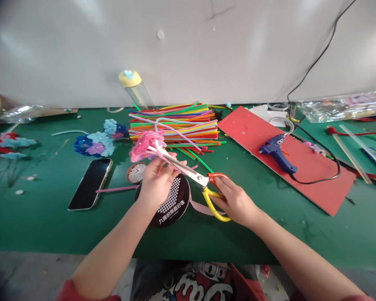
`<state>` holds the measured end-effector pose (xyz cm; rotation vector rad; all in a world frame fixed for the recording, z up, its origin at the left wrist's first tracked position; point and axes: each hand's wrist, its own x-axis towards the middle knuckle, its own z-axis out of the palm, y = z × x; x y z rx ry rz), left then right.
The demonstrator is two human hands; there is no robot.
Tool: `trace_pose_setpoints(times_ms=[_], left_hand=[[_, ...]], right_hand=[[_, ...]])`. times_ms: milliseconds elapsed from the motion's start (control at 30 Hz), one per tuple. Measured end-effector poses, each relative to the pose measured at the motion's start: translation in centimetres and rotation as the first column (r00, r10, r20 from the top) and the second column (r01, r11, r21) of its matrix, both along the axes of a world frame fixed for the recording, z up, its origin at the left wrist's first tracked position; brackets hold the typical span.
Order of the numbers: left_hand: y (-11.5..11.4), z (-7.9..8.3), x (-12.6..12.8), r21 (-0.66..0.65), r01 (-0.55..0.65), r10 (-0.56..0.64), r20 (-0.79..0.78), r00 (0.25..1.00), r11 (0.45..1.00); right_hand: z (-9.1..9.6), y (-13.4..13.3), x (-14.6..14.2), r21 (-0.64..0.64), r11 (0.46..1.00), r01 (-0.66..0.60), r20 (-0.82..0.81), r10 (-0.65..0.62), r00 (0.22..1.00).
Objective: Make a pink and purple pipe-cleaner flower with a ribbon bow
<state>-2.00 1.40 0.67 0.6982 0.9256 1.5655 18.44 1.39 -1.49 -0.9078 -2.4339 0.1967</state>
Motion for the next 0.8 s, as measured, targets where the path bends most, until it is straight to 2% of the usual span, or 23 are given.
trace_pose_setpoints(times_ms=[167, 333, 467, 600, 800], left_hand=[[0.0, 0.1, -0.2, 0.031, 0.025, -0.027, 0.041, 0.999, 0.999], [0.0, 0.2, -0.3, 0.03, 0.032, -0.033, 0.049, 0.998, 0.999], [0.1, 0.2, -0.5, 0.0, 0.011, -0.011, 0.034, 0.999, 1.0], [0.1, 0.1, -0.6, 0.025, 0.01, -0.011, 0.037, 0.999, 1.0], [0.2, -0.1, -0.4, -0.01, -0.007, 0.007, 0.047, 0.999, 1.0]], right_hand=[[0.6, 0.4, 1.1, 0.132, 0.98, 0.148, -0.112, -0.134, 0.985], [0.7, 0.8, 1.6, 0.221, 0.97, 0.101, -0.028, -0.097, 0.995], [0.2, 0.9, 1.6, 0.211, 0.973, 0.099, 0.036, -0.109, 0.993], [-0.1, 1.0, 1.9, 0.2, 0.977, 0.075, 0.086, -0.094, 0.992], [0.0, 1.1, 2.0, 0.332, 0.943, 0.011, 0.245, -0.097, 0.965]])
